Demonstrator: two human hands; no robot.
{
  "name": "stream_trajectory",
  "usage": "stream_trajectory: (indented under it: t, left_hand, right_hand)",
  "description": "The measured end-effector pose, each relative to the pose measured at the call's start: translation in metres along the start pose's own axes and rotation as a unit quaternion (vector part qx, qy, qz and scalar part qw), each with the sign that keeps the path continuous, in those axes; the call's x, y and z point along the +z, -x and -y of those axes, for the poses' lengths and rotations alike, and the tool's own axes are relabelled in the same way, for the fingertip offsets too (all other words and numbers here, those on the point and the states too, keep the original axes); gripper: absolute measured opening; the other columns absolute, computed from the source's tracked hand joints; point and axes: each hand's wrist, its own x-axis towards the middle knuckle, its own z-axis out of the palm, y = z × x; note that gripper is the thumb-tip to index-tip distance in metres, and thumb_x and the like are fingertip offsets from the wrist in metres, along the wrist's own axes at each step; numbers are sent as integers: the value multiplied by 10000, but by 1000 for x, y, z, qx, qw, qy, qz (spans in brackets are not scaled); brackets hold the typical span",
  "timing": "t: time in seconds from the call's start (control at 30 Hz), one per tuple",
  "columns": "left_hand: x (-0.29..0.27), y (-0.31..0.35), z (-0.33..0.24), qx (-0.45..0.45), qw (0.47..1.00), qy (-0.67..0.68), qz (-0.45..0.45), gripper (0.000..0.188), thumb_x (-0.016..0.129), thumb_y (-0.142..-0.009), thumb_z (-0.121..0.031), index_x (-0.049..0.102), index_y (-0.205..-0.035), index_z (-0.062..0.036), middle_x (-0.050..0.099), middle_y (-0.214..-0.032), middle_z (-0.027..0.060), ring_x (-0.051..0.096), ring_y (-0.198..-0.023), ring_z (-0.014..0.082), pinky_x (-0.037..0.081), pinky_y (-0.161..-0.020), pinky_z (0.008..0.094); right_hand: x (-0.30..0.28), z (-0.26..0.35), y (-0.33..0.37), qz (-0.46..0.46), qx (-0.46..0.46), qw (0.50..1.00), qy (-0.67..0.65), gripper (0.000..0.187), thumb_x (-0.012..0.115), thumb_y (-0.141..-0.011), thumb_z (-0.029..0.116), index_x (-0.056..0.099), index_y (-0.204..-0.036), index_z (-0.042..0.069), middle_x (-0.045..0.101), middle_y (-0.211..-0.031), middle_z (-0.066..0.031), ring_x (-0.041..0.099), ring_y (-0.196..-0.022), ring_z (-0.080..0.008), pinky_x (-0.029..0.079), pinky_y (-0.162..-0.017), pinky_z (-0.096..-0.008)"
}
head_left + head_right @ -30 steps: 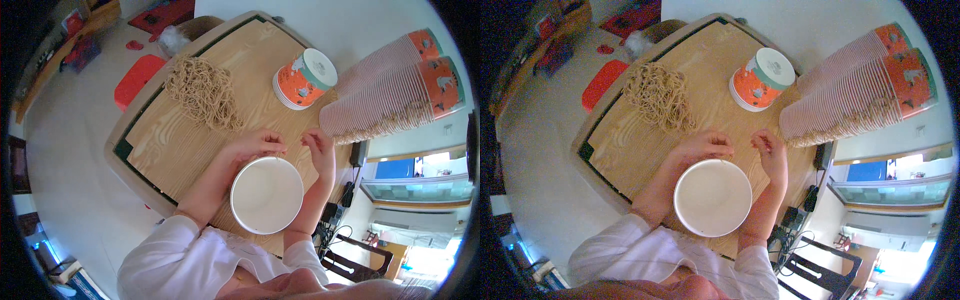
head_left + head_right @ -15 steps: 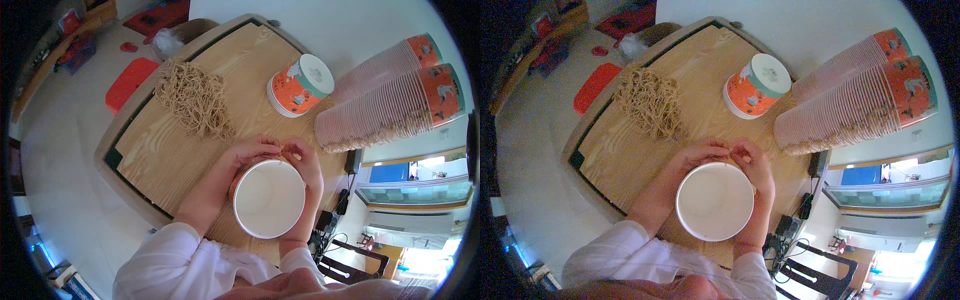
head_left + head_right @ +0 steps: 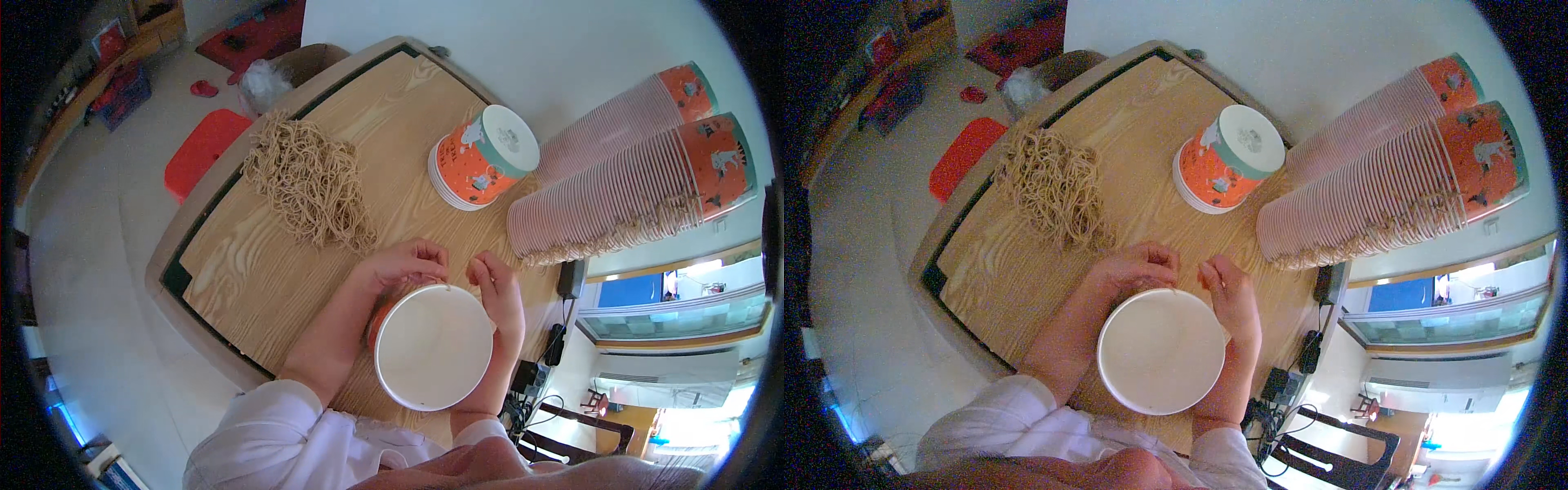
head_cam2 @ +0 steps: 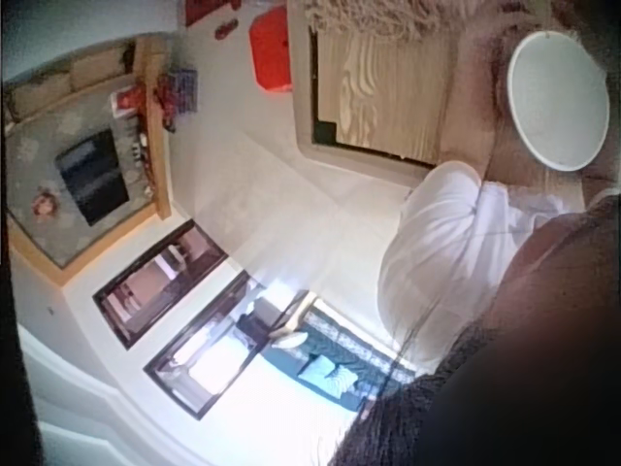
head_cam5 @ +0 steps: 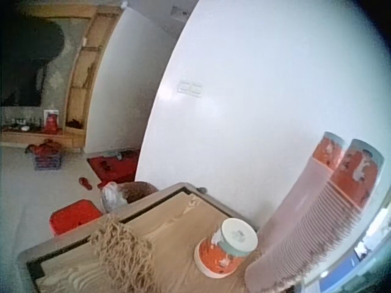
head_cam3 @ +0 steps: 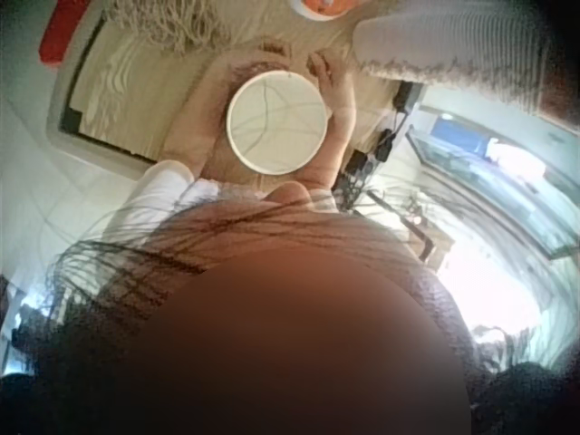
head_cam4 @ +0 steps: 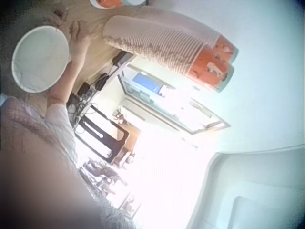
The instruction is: Securing rubber bands around the rims of paper bowls.
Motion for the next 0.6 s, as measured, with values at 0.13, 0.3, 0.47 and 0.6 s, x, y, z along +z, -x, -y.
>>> stream_trajectory:
  t: [0.13,0.3,0.47,0.6]
  left_hand:
    - [-9,-6,4,6,1000,-14,10,114,648,-812,-162,592,-772,-71,574,-692,-32,458,-552,10,312,-468,158]
    - [-14,-8,0,29,996,-77,33,114,650,-811,-176,602,-785,-75,579,-702,-36,447,-558,6,315,-471,155]
    - [-14,-6,-6,-8,995,-97,22,144,686,-773,-173,588,-762,-68,580,-765,-10,536,-727,80,430,-686,231]
    - [-17,-3,-7,52,998,-19,-4,146,684,-782,-189,609,-763,-65,533,-787,-32,492,-730,68,389,-635,205]
  right_hand:
    - [0,2,-1,18,60,998,30,253,466,-928,102,460,-699,-6,415,-610,-10,363,-577,-93,348,-533,-255]
    - [-3,-14,-3,47,16,997,-64,187,458,-926,75,478,-754,2,454,-673,-15,408,-629,-89,365,-588,-224]
    - [0,-17,-3,42,5,979,-199,61,484,-898,-2,508,-843,11,499,-765,-21,474,-709,-91,401,-661,-209]
    - [-4,-21,-5,7,10,988,-154,54,528,-866,-40,531,-877,12,525,-785,-18,507,-744,-89,426,-701,-215]
